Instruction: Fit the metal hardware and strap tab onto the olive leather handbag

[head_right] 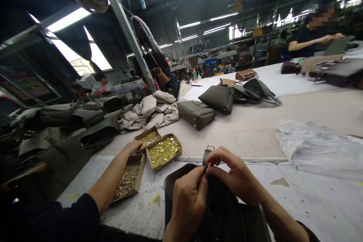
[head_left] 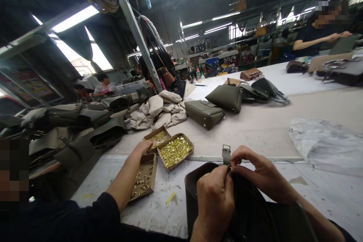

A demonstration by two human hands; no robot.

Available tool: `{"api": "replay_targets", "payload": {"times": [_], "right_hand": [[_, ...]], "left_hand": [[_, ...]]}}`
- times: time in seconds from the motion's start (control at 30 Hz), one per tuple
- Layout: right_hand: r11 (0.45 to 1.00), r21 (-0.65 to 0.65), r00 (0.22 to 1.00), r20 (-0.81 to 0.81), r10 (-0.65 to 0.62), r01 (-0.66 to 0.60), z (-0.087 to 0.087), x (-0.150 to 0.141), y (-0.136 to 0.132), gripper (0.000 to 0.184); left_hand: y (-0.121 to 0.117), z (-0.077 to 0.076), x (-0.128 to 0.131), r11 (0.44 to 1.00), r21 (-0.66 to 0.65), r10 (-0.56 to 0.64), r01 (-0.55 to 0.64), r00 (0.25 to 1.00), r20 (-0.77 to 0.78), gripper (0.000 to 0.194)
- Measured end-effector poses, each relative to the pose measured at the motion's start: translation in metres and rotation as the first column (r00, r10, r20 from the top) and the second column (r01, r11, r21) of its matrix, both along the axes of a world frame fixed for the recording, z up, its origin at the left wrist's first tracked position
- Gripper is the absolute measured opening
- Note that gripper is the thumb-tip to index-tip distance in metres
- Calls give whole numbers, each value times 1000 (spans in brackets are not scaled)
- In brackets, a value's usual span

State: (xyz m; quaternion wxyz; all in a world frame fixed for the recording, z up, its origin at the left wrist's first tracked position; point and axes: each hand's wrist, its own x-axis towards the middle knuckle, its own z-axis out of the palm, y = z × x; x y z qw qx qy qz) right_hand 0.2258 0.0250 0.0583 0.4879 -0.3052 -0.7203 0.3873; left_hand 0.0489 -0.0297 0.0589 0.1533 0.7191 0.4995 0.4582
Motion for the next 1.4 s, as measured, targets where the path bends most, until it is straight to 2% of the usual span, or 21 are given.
{"api": "replay_targets", "payload": {"times": [0.13, 0.4, 0.57, 0.77, 0.83, 0.87, 0.93, 1.0, 1.03, 1.1, 1.2, 1.33, 1.4], "right_hand": [[1000, -15, 1000, 3, 17, -17, 0, 1, 1, 13], [969, -150, 979, -91, 183, -196, -2, 1, 5, 16], [935, -285, 975, -130, 179, -209, 2, 0, 5, 19], [899, -401, 984, -105, 146, -176, 6, -2, 3, 25], [924, -353, 989, -68, 135, -150, 8, -4, 2, 23], [949, -289, 993, -42, 115, -122, 9, -5, 2, 21], [994, -95, 998, 24, 61, -58, 11, -7, 1, 15], [996, 90, 996, 82, 20, -27, 12, -9, 2, 12], [990, 137, 994, 104, 17, -31, 11, -9, 2, 12], [989, 135, 992, 121, 42, -58, 10, -8, 3, 15], [996, 31, 992, 91, 82, -85, 5, -7, 4, 21], [994, -11, 993, 60, 105, -105, 3, -6, 2, 22], [996, 4, 995, 33, 94, -94, 2, -5, 2, 20]], "left_hand": [[0, 0, -1, 1000, -7, -21, 21, 1000, 11, 20], [1, -6, -3, 991, -132, -29, 36, 998, 53, 23], [1, -7, -4, 985, -159, -48, 62, 995, 90, 23], [0, -7, -2, 997, -79, -22, 23, 1000, 13, 25], [0, -8, -1, 999, -33, -2, 0, 999, -37, 25], [0, -10, -1, 1000, -8, 11, -12, 998, -62, 24], [0, -11, -1, 999, 25, 26, -24, 996, -89, 23], [-1, -13, -1, 1000, 11, 13, -12, 998, -67, 22], [-1, -13, -1, 1000, -9, 2, -2, 999, -36, 23], [-2, -13, -1, 998, -54, -12, 14, 999, 35, 23], [-4, -11, -3, 997, -71, -16, 23, 995, 97, 23], [-7, -4, -7, 998, -39, -36, 42, 987, 155, 14], [-8, 0, -10, 1000, 0, 11, -11, 978, 210, 12]]}}
